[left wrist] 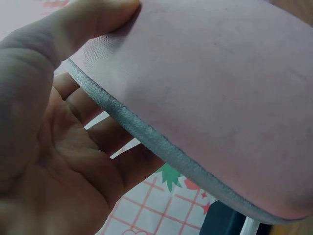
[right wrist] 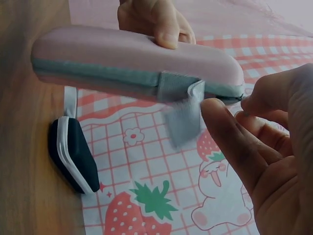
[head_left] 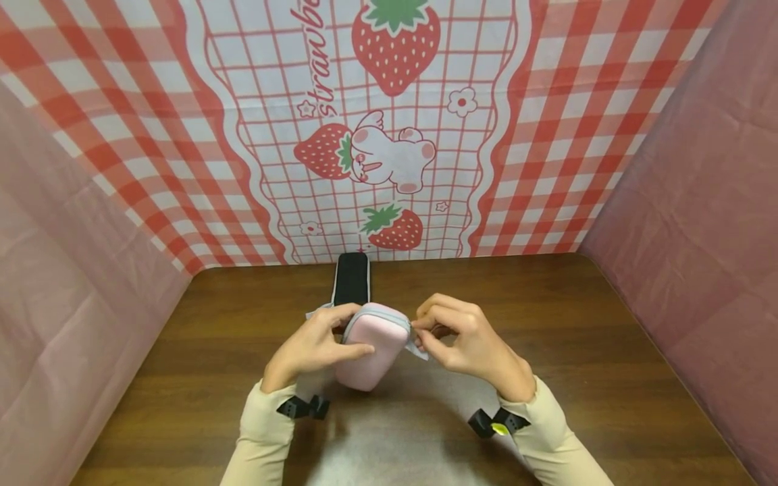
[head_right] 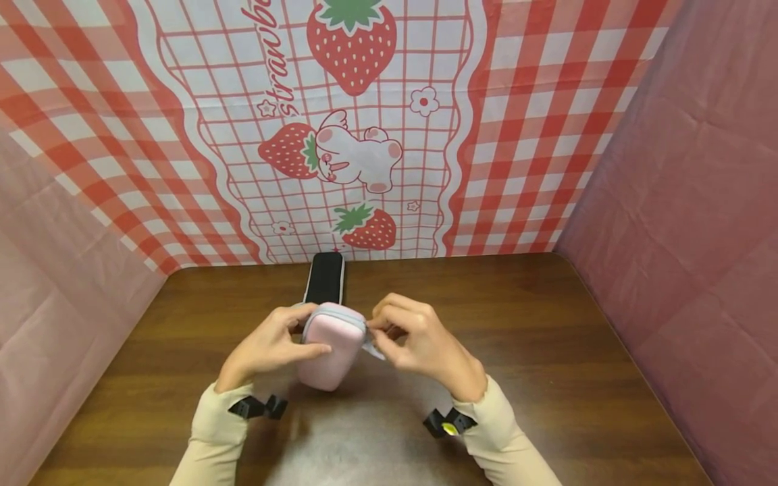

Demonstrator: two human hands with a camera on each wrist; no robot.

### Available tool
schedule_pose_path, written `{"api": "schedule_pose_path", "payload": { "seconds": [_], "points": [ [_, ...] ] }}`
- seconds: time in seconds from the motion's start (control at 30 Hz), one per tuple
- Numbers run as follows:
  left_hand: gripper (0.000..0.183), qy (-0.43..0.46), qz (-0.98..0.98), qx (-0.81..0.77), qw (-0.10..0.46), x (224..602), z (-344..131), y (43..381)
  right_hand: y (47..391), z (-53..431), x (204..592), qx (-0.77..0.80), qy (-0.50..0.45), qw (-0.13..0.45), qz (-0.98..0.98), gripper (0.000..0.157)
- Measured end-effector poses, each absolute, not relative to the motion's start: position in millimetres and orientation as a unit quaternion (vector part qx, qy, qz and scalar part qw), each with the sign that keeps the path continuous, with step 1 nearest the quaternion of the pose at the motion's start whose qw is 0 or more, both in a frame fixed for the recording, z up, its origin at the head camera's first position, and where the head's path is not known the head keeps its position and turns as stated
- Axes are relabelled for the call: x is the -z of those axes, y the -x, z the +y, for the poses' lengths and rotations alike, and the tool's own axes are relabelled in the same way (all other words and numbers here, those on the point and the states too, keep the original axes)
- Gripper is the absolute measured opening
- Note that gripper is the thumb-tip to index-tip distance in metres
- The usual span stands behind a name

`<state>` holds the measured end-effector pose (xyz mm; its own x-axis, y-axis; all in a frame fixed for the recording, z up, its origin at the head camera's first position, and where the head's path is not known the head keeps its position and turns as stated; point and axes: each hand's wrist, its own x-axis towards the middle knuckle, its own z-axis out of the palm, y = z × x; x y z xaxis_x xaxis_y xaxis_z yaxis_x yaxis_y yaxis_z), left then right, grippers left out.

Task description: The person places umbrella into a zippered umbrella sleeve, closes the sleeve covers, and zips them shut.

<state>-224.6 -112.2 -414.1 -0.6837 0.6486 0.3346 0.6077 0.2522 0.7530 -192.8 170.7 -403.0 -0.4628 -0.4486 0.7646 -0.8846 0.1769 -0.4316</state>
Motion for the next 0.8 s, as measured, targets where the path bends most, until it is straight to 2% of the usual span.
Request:
{"api": "schedule_pose_path", "payload": {
  "seconds": [0.33,0.57,0.8],
  "points": [
    [0.039,-0.385,0.789,-0.479,0.001,415.5,-117.6,226.2,192.8,168.9,403.5,-0.440,-0.469,0.244,-0.726,0.017],
    [0.041,-0.363,0.777,-0.513,0.014,418.3,-118.9,226.6,195.0,166.6,405.2,-0.434,-0.483,0.240,-0.722,0.010],
    [0.039,-0.363,0.782,-0.507,0.009,421.4,-117.1,228.6,196.7,167.0,407.7,-0.410,-0.481,0.226,-0.741,0.017]
  ]
}}
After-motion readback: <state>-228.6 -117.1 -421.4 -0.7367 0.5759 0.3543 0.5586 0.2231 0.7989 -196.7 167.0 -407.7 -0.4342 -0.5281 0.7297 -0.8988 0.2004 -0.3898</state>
